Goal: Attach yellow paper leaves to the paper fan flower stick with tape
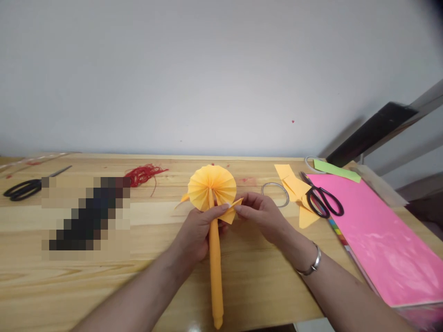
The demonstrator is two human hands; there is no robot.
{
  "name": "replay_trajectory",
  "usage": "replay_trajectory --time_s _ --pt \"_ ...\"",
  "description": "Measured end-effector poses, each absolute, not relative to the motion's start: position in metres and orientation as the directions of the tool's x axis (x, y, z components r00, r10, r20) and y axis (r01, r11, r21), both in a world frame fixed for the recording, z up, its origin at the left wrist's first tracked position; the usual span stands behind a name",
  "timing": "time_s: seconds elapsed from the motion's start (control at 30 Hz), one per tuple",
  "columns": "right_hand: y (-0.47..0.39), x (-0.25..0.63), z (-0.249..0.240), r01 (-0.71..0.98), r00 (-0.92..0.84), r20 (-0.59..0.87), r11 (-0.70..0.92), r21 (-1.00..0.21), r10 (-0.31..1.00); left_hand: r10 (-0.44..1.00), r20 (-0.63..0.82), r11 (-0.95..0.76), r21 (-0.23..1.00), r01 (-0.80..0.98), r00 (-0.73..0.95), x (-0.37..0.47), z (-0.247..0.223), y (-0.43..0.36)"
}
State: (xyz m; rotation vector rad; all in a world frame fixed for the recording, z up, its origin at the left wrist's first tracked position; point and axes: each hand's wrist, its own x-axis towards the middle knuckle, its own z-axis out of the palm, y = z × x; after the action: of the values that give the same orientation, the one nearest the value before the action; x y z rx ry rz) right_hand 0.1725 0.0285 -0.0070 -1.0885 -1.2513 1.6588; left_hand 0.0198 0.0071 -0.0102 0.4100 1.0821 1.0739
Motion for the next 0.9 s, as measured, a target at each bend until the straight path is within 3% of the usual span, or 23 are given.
replay_trajectory --time_s 0.7,0.9 --pt "0.0333 0.1749 -0.0166 -0.208 -0.307 -0.028 -0.096 -0.974 0.951 0.829 -0.548 0.516 0.670 -0.533 0.113 0.0175 -0.0081 0.0067" --pt "0.0329 0.1736 -0.0139 -0.219 -0.318 -0.056 -0.131 -0.967 0.947 0.811 -0.573 0.530 0.638 -0.559 0.114 0.0174 -0.0076 0.0086"
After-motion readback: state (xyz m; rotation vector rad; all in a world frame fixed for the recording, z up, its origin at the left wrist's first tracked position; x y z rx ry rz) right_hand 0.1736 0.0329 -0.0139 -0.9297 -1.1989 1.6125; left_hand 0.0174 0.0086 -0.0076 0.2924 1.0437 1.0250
